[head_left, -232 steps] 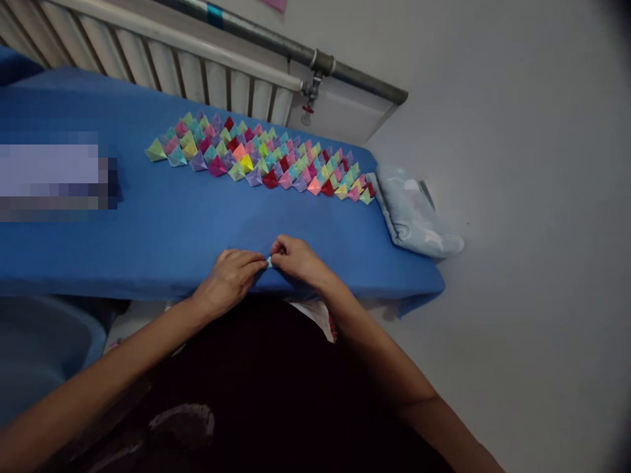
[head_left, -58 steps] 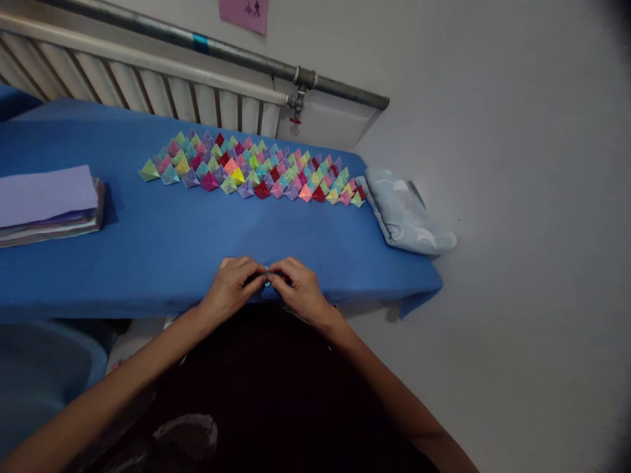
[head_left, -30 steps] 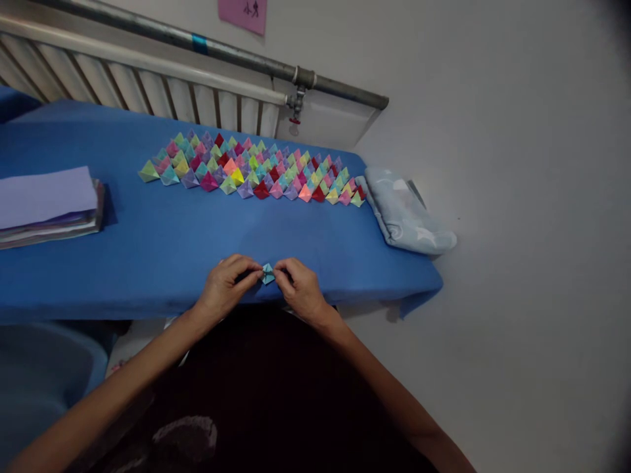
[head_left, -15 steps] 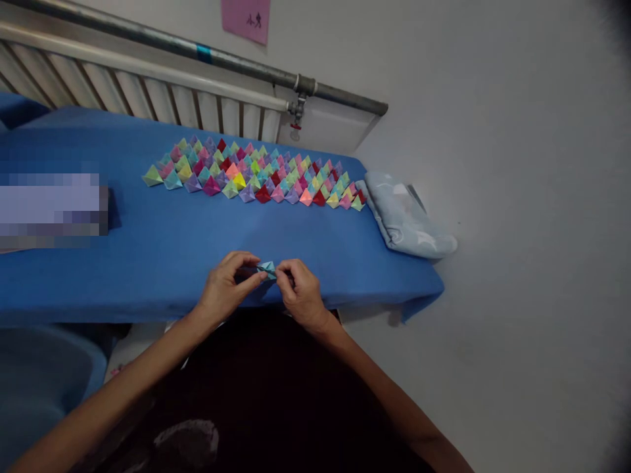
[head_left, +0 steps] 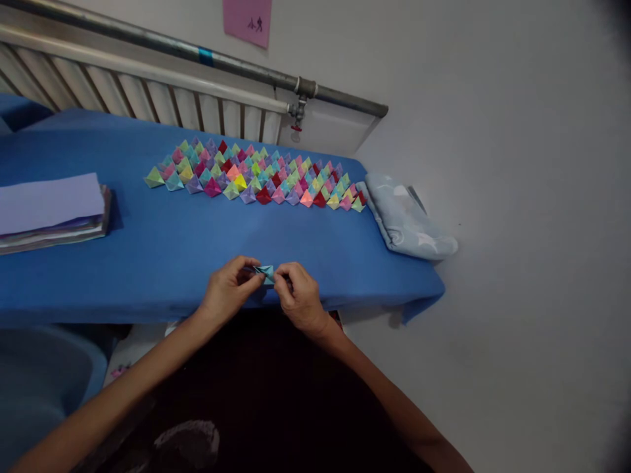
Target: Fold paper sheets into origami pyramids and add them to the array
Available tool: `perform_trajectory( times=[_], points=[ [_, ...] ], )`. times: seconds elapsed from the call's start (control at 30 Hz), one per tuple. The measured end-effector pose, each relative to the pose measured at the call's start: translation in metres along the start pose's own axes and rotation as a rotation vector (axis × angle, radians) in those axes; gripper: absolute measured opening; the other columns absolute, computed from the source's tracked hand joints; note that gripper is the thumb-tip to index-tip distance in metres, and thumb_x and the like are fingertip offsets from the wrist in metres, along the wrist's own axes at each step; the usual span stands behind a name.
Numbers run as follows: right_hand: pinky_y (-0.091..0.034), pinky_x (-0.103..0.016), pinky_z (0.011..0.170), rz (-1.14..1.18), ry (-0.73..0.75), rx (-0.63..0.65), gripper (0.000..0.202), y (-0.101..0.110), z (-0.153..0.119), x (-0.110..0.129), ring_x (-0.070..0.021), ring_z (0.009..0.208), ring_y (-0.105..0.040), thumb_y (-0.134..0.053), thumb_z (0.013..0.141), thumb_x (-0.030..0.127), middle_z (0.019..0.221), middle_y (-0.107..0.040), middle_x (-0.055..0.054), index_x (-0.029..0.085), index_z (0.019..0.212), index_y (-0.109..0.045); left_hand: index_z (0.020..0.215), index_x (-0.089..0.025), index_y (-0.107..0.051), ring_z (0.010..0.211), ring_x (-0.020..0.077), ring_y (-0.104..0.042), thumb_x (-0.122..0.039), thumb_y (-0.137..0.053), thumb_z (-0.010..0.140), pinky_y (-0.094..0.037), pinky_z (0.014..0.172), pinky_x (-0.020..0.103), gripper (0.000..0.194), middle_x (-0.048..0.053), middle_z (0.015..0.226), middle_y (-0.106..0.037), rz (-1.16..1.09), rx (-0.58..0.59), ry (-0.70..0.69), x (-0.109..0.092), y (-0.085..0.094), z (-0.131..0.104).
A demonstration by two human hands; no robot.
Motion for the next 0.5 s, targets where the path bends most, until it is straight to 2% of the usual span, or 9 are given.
perform_trajectory(
  times=[0.1,0.23,0.33,0.5],
  points=[
    [-0.046,-0.028,0.075,0.002,0.011,-0.017,0.013,-0.0007,-0.0001,-0.0004,-0.0158,0.077,-0.058,-0.047,0.093,0.020,0.082,-0.062,-0.003,0.022,0.084,-0.055,0.100,-0.020,-0.063,0.064,0.0167,-0.066,-0.044,-0.068,0.073,-0.052,0.061,0.029,0.036,0.000,0.074,-0.071,-0.132,-0.008,0.055,0.0025,-0.0021,0.0011],
    [-0.045,-0.028,0.073,0.014,0.028,-0.023,0.012,-0.0021,-0.0015,-0.0015,-0.0153,0.075,-0.057,-0.047,0.092,0.018,0.081,-0.061,-0.003,0.021,0.083,-0.054,0.103,-0.018,-0.062,0.073,0.0178,-0.070,-0.042,-0.069,0.069,-0.058,0.068,0.032,0.043,0.002,0.089,-0.071,-0.273,-0.041,0.093,0.0043,-0.0038,0.0039],
    [-0.045,-0.028,0.072,0.017,0.004,-0.006,0.012,-0.0031,-0.0033,-0.0019,-0.0152,0.074,-0.056,-0.047,0.091,0.018,0.081,-0.061,-0.003,0.022,0.082,-0.054,0.103,-0.017,-0.065,0.074,0.0179,-0.070,-0.042,-0.064,0.073,-0.058,0.071,0.033,0.039,0.004,0.091,-0.073,-0.206,-0.027,0.080,0.0037,-0.0026,0.0049],
    [-0.047,-0.028,0.072,0.084,-0.026,0.074,0.011,0.0001,-0.0013,0.0023,-0.0149,0.074,-0.057,-0.049,0.090,0.022,0.081,-0.061,-0.002,0.022,0.082,-0.056,0.101,-0.022,-0.069,0.070,0.0175,-0.069,-0.032,-0.058,0.079,-0.053,0.067,0.029,0.027,0.001,0.084,-0.075,0.094,-0.053,-0.040,-0.0010,0.0028,0.0042]
  ],
)
Point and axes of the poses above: each hand's wrist, its own z-axis towards the middle knuckle, its own y-axis out of the back of the hand, x = y × z, the point moved 2 cm from there along z, towards the middle knuckle
